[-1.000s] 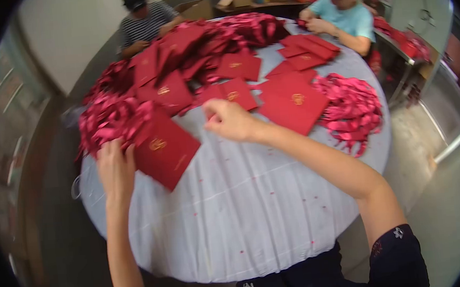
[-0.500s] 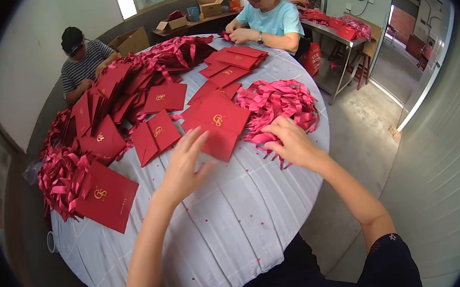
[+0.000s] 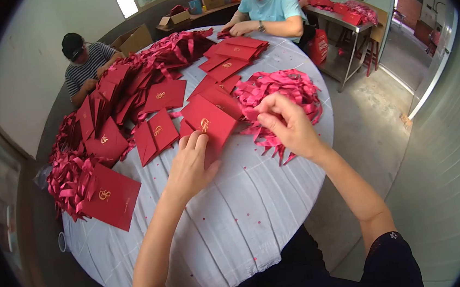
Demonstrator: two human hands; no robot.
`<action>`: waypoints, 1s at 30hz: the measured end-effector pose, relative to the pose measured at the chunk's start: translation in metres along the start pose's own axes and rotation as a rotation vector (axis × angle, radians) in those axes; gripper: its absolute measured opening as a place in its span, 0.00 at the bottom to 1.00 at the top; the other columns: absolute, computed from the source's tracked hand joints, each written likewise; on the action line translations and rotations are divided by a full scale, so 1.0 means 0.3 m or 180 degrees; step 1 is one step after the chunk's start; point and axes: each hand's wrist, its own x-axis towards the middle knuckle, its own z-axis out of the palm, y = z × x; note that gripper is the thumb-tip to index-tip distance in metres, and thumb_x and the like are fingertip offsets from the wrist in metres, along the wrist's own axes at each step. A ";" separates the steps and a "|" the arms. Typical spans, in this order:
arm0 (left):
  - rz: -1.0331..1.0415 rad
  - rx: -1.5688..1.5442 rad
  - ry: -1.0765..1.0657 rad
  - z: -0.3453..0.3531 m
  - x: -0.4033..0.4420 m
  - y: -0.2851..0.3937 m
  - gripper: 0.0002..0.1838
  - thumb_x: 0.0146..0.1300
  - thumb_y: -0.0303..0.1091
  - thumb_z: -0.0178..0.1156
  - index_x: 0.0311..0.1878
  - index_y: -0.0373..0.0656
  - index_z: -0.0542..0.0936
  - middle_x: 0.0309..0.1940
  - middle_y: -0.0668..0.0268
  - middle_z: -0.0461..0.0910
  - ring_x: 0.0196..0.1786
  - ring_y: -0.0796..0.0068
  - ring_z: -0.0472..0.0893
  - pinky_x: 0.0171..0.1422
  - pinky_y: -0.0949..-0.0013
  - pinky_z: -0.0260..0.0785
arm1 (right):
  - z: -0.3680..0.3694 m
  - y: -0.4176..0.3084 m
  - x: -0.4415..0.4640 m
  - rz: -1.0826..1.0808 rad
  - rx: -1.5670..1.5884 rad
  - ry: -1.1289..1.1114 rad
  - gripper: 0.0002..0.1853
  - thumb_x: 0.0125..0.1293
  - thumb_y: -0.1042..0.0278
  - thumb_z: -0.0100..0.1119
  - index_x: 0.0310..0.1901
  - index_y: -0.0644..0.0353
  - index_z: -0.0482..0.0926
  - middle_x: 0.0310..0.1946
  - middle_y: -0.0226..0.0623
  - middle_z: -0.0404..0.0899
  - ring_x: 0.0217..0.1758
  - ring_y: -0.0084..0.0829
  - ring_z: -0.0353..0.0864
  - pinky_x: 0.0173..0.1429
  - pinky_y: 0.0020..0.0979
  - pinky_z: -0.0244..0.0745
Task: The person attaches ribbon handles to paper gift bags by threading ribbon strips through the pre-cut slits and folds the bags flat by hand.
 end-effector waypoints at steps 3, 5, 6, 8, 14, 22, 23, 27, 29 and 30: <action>0.0007 -0.0022 0.0314 -0.055 -0.114 -0.005 0.20 0.50 0.26 0.68 0.45 0.34 0.71 0.46 0.52 0.72 0.48 0.52 0.75 0.50 0.57 0.69 | 0.038 -0.074 0.017 -0.0156 0.0814 -0.0063 0.05 0.72 0.77 0.48 0.46 0.63 0.65 0.40 0.33 0.74 0.46 0.24 0.80 0.51 0.25 0.73; -0.0115 -0.0110 0.0363 -0.078 -0.189 -0.004 0.16 0.53 0.23 0.64 0.43 0.33 0.70 0.43 0.52 0.73 0.44 0.54 0.76 0.44 0.56 0.69 | 0.079 -0.100 0.033 -0.0237 0.0925 -0.0038 0.05 0.73 0.75 0.48 0.46 0.63 0.64 0.37 0.33 0.75 0.42 0.25 0.80 0.48 0.26 0.74; -0.0299 -0.0337 0.0405 -0.087 -0.223 -0.002 0.14 0.54 0.21 0.62 0.43 0.33 0.71 0.41 0.52 0.73 0.41 0.54 0.76 0.42 0.58 0.69 | 0.099 -0.112 0.040 -0.0235 0.1048 -0.0181 0.05 0.73 0.75 0.47 0.46 0.63 0.64 0.35 0.33 0.75 0.39 0.24 0.79 0.46 0.26 0.74; -0.0515 -0.0666 0.0735 -0.101 -0.275 0.004 0.10 0.57 0.16 0.57 0.42 0.33 0.71 0.38 0.58 0.75 0.35 0.65 0.78 0.40 0.67 0.70 | 0.154 -0.157 0.048 -0.0167 0.1137 -0.0317 0.06 0.74 0.74 0.46 0.48 0.63 0.65 0.31 0.34 0.75 0.31 0.19 0.74 0.36 0.21 0.71; -0.1651 -0.3064 0.1126 -0.192 -0.417 0.045 0.11 0.64 0.19 0.54 0.50 0.34 0.72 0.41 0.69 0.77 0.42 0.82 0.77 0.47 0.73 0.71 | 0.266 -0.172 0.069 0.0193 0.0640 -0.0831 0.13 0.73 0.73 0.46 0.56 0.63 0.66 0.31 0.31 0.74 0.28 0.12 0.68 0.29 0.15 0.63; -0.1793 -0.3806 0.0738 -0.199 -0.565 0.039 0.06 0.67 0.25 0.57 0.46 0.37 0.75 0.43 0.70 0.76 0.50 0.80 0.77 0.54 0.72 0.68 | 0.367 -0.082 0.063 -0.0435 -0.0897 -0.0881 0.11 0.67 0.74 0.54 0.50 0.63 0.76 0.33 0.34 0.74 0.36 0.23 0.76 0.41 0.27 0.73; -0.1782 -0.3872 0.0721 -0.196 -0.578 0.033 0.07 0.67 0.26 0.57 0.46 0.37 0.75 0.43 0.69 0.77 0.50 0.80 0.77 0.54 0.72 0.68 | 0.366 -0.082 0.063 -0.0361 -0.1082 -0.1032 0.10 0.66 0.74 0.56 0.48 0.63 0.78 0.34 0.34 0.74 0.36 0.24 0.76 0.40 0.27 0.72; -0.2095 -0.3907 0.0715 -0.206 -0.606 0.025 0.06 0.67 0.26 0.57 0.45 0.37 0.75 0.43 0.69 0.76 0.49 0.80 0.77 0.54 0.72 0.68 | 0.365 -0.097 0.070 -0.0164 -0.0918 -0.1271 0.07 0.63 0.72 0.60 0.41 0.65 0.76 0.34 0.34 0.73 0.35 0.23 0.72 0.37 0.26 0.68; -0.1768 -0.3816 0.0463 -0.211 -0.628 0.016 0.08 0.68 0.27 0.57 0.48 0.36 0.75 0.42 0.68 0.77 0.48 0.80 0.77 0.54 0.72 0.69 | 0.364 -0.108 0.085 -0.0226 -0.0743 -0.1307 0.06 0.63 0.73 0.61 0.38 0.64 0.75 0.34 0.32 0.72 0.35 0.21 0.71 0.38 0.25 0.67; -0.1749 -0.3812 0.0467 -0.220 -0.638 -0.001 0.08 0.68 0.27 0.57 0.48 0.36 0.75 0.42 0.68 0.77 0.48 0.80 0.77 0.54 0.72 0.69 | 0.355 -0.130 0.097 -0.0147 -0.0472 -0.1456 0.05 0.62 0.74 0.61 0.38 0.63 0.75 0.33 0.31 0.72 0.36 0.21 0.71 0.40 0.24 0.67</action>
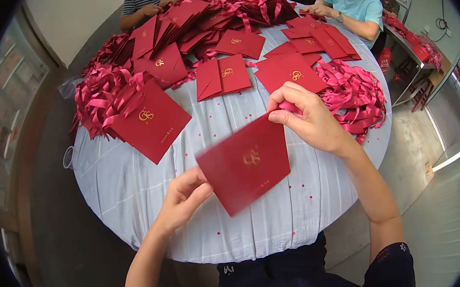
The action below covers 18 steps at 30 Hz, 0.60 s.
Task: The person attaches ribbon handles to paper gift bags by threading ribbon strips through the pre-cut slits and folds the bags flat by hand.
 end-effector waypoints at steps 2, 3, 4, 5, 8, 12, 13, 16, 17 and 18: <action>0.0273 -0.0483 -0.0766 -0.029 0.009 0.023 0.15 0.66 0.26 0.59 0.55 0.37 0.75 0.44 0.65 0.76 0.46 0.77 0.78 0.53 0.71 0.69 | -0.016 -0.021 0.008 0.0016 0.0272 -0.0103 0.05 0.62 0.75 0.61 0.38 0.63 0.76 0.33 0.31 0.71 0.37 0.21 0.71 0.41 0.23 0.67; 0.0272 -0.0481 -0.0790 -0.009 0.015 0.031 0.15 0.66 0.26 0.59 0.55 0.37 0.75 0.44 0.65 0.76 0.46 0.77 0.78 0.53 0.71 0.69 | -0.013 -0.028 0.014 -0.0102 0.0524 -0.0360 0.05 0.62 0.76 0.61 0.37 0.62 0.76 0.33 0.30 0.71 0.38 0.22 0.71 0.43 0.24 0.67; 0.0600 -0.0043 -0.0404 0.050 0.032 0.084 0.19 0.63 0.25 0.61 0.57 0.37 0.75 0.46 0.62 0.76 0.45 0.75 0.78 0.54 0.69 0.70 | -0.005 -0.035 0.019 -0.0220 0.0777 -0.0626 0.04 0.61 0.77 0.61 0.37 0.62 0.76 0.34 0.30 0.71 0.38 0.22 0.71 0.44 0.24 0.67; 0.0926 0.0394 -0.0010 0.082 0.046 0.123 0.22 0.60 0.24 0.63 0.59 0.37 0.75 0.48 0.60 0.75 0.45 0.72 0.78 0.54 0.67 0.70 | 0.007 -0.037 0.021 -0.0214 0.0771 -0.0618 0.04 0.61 0.77 0.61 0.37 0.62 0.76 0.34 0.30 0.71 0.38 0.22 0.71 0.44 0.24 0.67; 0.1871 0.2207 -0.0274 0.086 0.086 0.184 0.28 0.49 0.22 0.68 0.58 0.43 0.78 0.52 0.56 0.72 0.48 0.62 0.77 0.52 0.61 0.71 | 0.038 -0.032 0.031 -0.0633 0.0853 -0.0835 0.05 0.61 0.78 0.62 0.37 0.62 0.76 0.35 0.30 0.73 0.41 0.24 0.73 0.47 0.26 0.69; 0.2570 0.3216 -0.0598 0.120 0.132 0.229 0.23 0.44 0.26 0.70 0.48 0.46 0.80 0.53 0.57 0.74 0.51 0.58 0.75 0.53 0.56 0.71 | 0.055 -0.060 0.020 -0.0473 0.1216 -0.0888 0.05 0.62 0.79 0.60 0.39 0.63 0.77 0.37 0.31 0.74 0.43 0.25 0.74 0.48 0.27 0.69; 0.2689 0.3358 -0.0606 0.124 0.137 0.235 0.20 0.44 0.27 0.70 0.44 0.44 0.79 0.53 0.57 0.75 0.51 0.58 0.75 0.53 0.56 0.71 | 0.052 -0.059 0.016 -0.0496 0.1214 -0.0884 0.05 0.62 0.79 0.60 0.39 0.63 0.77 0.37 0.31 0.74 0.43 0.25 0.74 0.48 0.27 0.69; 0.2929 0.3590 -0.0348 0.127 0.136 0.245 0.16 0.44 0.28 0.69 0.39 0.42 0.77 0.48 0.59 0.78 0.50 0.60 0.76 0.52 0.56 0.71 | 0.046 -0.042 -0.004 -0.0327 0.1148 -0.0538 0.09 0.66 0.78 0.56 0.46 0.64 0.79 0.39 0.30 0.76 0.42 0.20 0.74 0.45 0.23 0.70; 0.2898 0.3643 -0.0326 0.120 0.126 0.247 0.16 0.44 0.28 0.69 0.39 0.42 0.77 0.48 0.59 0.78 0.50 0.60 0.76 0.52 0.56 0.71 | 0.040 -0.036 -0.013 -0.0365 0.1189 -0.0562 0.09 0.66 0.78 0.56 0.46 0.64 0.79 0.39 0.30 0.76 0.42 0.20 0.74 0.45 0.23 0.70; 0.2928 0.3675 -0.0157 0.116 0.115 0.245 0.16 0.44 0.28 0.69 0.38 0.41 0.77 0.45 0.60 0.78 0.47 0.60 0.77 0.50 0.57 0.71 | 0.029 -0.034 -0.023 -0.0217 0.1100 -0.0182 0.09 0.67 0.76 0.54 0.47 0.63 0.79 0.37 0.29 0.76 0.37 0.18 0.72 0.39 0.20 0.67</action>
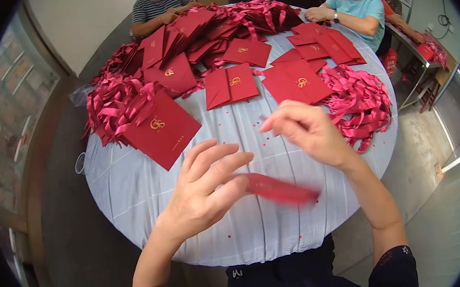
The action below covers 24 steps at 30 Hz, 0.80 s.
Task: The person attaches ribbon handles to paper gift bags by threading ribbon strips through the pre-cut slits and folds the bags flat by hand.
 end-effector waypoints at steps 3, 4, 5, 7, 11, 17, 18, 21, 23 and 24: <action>-0.0222 0.0264 0.0081 -0.001 -0.034 0.003 0.14 0.44 0.26 0.65 0.38 0.41 0.77 0.36 0.65 0.77 0.37 0.65 0.78 0.42 0.64 0.70 | -0.036 -0.055 -0.045 0.0450 0.0011 0.0827 0.10 0.72 0.72 0.50 0.49 0.63 0.79 0.31 0.28 0.76 0.22 0.10 0.63 0.24 0.14 0.56; -0.0364 0.0445 -0.0084 0.005 -0.034 0.012 0.14 0.44 0.26 0.64 0.38 0.41 0.77 0.34 0.66 0.76 0.35 0.67 0.77 0.40 0.65 0.68 | -0.041 -0.059 -0.060 0.0296 -0.0003 0.1096 0.10 0.72 0.72 0.50 0.49 0.63 0.79 0.31 0.28 0.76 0.20 0.08 0.60 0.22 0.13 0.53; -0.0507 0.0624 -0.0245 0.016 -0.036 0.020 0.14 0.45 0.26 0.62 0.38 0.42 0.78 0.32 0.67 0.75 0.33 0.68 0.76 0.37 0.66 0.67 | -0.048 -0.063 -0.074 0.0143 -0.0020 0.1365 0.11 0.72 0.72 0.51 0.50 0.63 0.79 0.31 0.28 0.76 0.17 0.07 0.57 0.21 0.13 0.50; -0.0502 0.0646 -0.0308 0.071 -0.041 0.006 0.13 0.48 0.26 0.61 0.40 0.43 0.77 0.31 0.68 0.73 0.32 0.70 0.74 0.37 0.67 0.66 | -0.053 -0.097 -0.087 0.0110 -0.0193 0.1525 0.14 0.72 0.72 0.50 0.56 0.64 0.75 0.32 0.29 0.77 0.18 0.08 0.60 0.21 0.13 0.53; -0.0517 0.0917 0.0429 0.099 -0.001 -0.036 0.14 0.49 0.25 0.70 0.40 0.40 0.78 0.34 0.64 0.76 0.34 0.66 0.76 0.38 0.66 0.67 | -0.007 -0.135 -0.080 0.0423 0.0093 0.1088 0.20 0.69 0.78 0.50 0.63 0.65 0.68 0.36 0.36 0.81 0.23 0.13 0.72 0.25 0.14 0.62; -0.0624 0.1709 0.0667 0.111 -0.009 -0.075 0.18 0.53 0.24 0.66 0.50 0.42 0.80 0.39 0.64 0.78 0.41 0.65 0.76 0.53 0.60 0.65 | 0.070 -0.040 0.002 0.0600 0.0354 0.0337 0.16 0.69 0.78 0.49 0.58 0.64 0.72 0.38 0.35 0.83 0.33 0.18 0.79 0.36 0.18 0.70; -0.0782 0.1490 0.0658 0.117 -0.024 -0.086 0.19 0.55 0.24 0.64 0.53 0.44 0.81 0.43 0.65 0.78 0.43 0.65 0.76 0.55 0.61 0.64 | 0.075 -0.015 0.013 0.0584 0.0355 0.0332 0.16 0.69 0.78 0.49 0.58 0.64 0.72 0.38 0.35 0.83 0.33 0.18 0.79 0.36 0.18 0.70; -0.0969 0.0935 0.0870 0.129 -0.058 -0.108 0.26 0.48 0.14 0.57 0.54 0.38 0.79 0.53 0.55 0.72 0.50 0.59 0.76 0.55 0.60 0.71 | 0.090 0.056 0.031 0.0771 0.0627 0.0268 0.13 0.70 0.77 0.50 0.55 0.64 0.73 0.37 0.35 0.83 0.32 0.17 0.79 0.35 0.18 0.70; -0.1102 0.0475 0.0998 0.133 -0.068 -0.118 0.23 0.52 0.10 0.57 0.53 0.36 0.78 0.54 0.51 0.71 0.51 0.53 0.77 0.50 0.62 0.75 | 0.101 0.086 0.026 0.0936 0.0715 0.0133 0.11 0.70 0.76 0.51 0.52 0.65 0.75 0.37 0.35 0.83 0.31 0.16 0.77 0.34 0.18 0.69; -0.1131 0.0443 0.1015 0.130 -0.064 -0.123 0.21 0.53 0.11 0.57 0.52 0.35 0.77 0.53 0.52 0.71 0.51 0.53 0.77 0.51 0.62 0.75 | 0.112 0.109 0.023 0.0940 0.0799 0.0169 0.09 0.70 0.75 0.52 0.50 0.65 0.76 0.35 0.33 0.82 0.31 0.15 0.75 0.35 0.18 0.69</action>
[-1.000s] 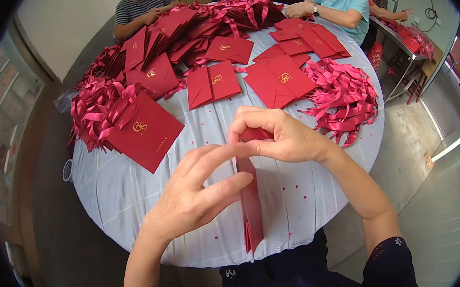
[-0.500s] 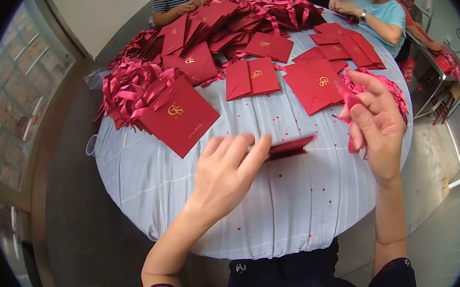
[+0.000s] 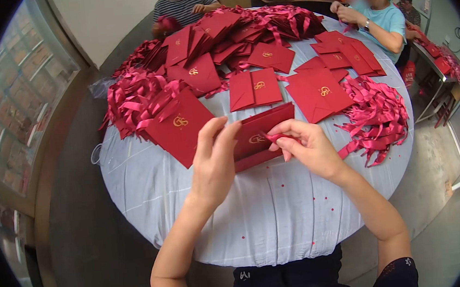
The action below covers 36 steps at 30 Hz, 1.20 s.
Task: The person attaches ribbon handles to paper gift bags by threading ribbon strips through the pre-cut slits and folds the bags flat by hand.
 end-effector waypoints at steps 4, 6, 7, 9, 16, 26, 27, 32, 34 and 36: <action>-0.0226 -0.0226 -0.0030 -0.006 0.033 -0.012 0.16 0.55 0.13 0.60 0.47 0.35 0.76 0.52 0.54 0.73 0.52 0.56 0.78 0.53 0.62 0.75 | 0.032 -0.018 -0.010 0.0132 -0.0072 0.0240 0.09 0.70 0.72 0.54 0.48 0.66 0.77 0.33 0.30 0.80 0.33 0.15 0.75 0.39 0.19 0.72; -0.0228 -0.0248 -0.0104 -0.012 0.044 -0.028 0.16 0.54 0.13 0.60 0.46 0.36 0.76 0.54 0.54 0.71 0.54 0.56 0.78 0.55 0.61 0.74 | 0.038 -0.007 -0.008 0.0061 -0.0121 0.0228 0.09 0.69 0.72 0.55 0.47 0.66 0.78 0.33 0.30 0.80 0.34 0.16 0.76 0.40 0.19 0.72; -0.0243 -0.0263 -0.0101 -0.014 0.046 -0.036 0.16 0.54 0.13 0.60 0.46 0.36 0.76 0.54 0.54 0.71 0.54 0.56 0.78 0.55 0.61 0.74 | 0.041 -0.003 -0.007 -0.0030 -0.0151 0.0208 0.08 0.69 0.72 0.56 0.46 0.67 0.78 0.34 0.29 0.80 0.35 0.16 0.76 0.41 0.19 0.73; -0.0229 -0.0304 -0.0299 -0.018 0.049 -0.050 0.16 0.54 0.14 0.61 0.45 0.37 0.76 0.57 0.53 0.69 0.55 0.56 0.78 0.57 0.61 0.74 | 0.044 -0.006 -0.006 0.0022 -0.0204 0.0272 0.08 0.69 0.72 0.57 0.45 0.66 0.79 0.34 0.29 0.80 0.36 0.17 0.77 0.42 0.20 0.73; 0.0100 0.0599 -0.0384 -0.036 0.078 -0.035 0.16 0.49 0.17 0.63 0.42 0.40 0.75 0.41 0.59 0.70 0.45 0.60 0.72 0.49 0.61 0.65 | 0.075 -0.058 0.005 -0.0822 -0.1020 0.0673 0.07 0.66 0.74 0.60 0.43 0.66 0.79 0.34 0.30 0.79 0.37 0.17 0.78 0.40 0.20 0.74; -0.0163 0.0668 -0.1092 -0.134 0.143 -0.002 0.15 0.52 0.21 0.65 0.44 0.43 0.83 0.36 0.62 0.78 0.47 0.62 0.75 0.54 0.61 0.66 | 0.064 -0.011 0.006 -0.1025 -0.1274 0.0771 0.04 0.65 0.77 0.60 0.40 0.67 0.79 0.30 0.31 0.80 0.31 0.16 0.76 0.36 0.20 0.73; -0.0167 0.0693 -0.1092 -0.144 0.141 -0.016 0.15 0.52 0.21 0.65 0.44 0.43 0.83 0.36 0.62 0.78 0.47 0.62 0.75 0.54 0.61 0.66 | 0.064 -0.004 0.004 -0.1040 -0.1256 0.0758 0.04 0.65 0.77 0.60 0.40 0.67 0.79 0.30 0.31 0.80 0.31 0.16 0.76 0.36 0.20 0.73; -0.0901 -0.0365 -0.1511 -0.174 0.130 -0.079 0.12 0.56 0.19 0.63 0.44 0.37 0.80 0.38 0.61 0.81 0.42 0.68 0.81 0.48 0.68 0.75 | 0.081 -0.005 -0.013 -0.0849 -0.0916 0.0705 0.04 0.64 0.78 0.60 0.40 0.67 0.79 0.31 0.32 0.80 0.33 0.18 0.79 0.37 0.21 0.74; -0.1341 -0.0934 -0.1458 -0.166 0.120 -0.054 0.10 0.60 0.18 0.60 0.45 0.34 0.79 0.38 0.63 0.82 0.40 0.80 0.80 0.47 0.74 0.74 | 0.093 -0.022 -0.017 -0.1120 -0.1080 0.0765 0.04 0.64 0.79 0.59 0.40 0.67 0.79 0.31 0.33 0.81 0.33 0.18 0.79 0.37 0.21 0.74; -0.1516 -0.1310 -0.1364 -0.131 0.099 -0.040 0.10 0.61 0.17 0.59 0.46 0.33 0.78 0.38 0.65 0.82 0.41 0.81 0.79 0.47 0.75 0.74 | 0.102 -0.048 -0.031 -0.1420 -0.1251 0.0891 0.04 0.63 0.79 0.61 0.39 0.67 0.79 0.31 0.34 0.81 0.33 0.22 0.81 0.37 0.24 0.76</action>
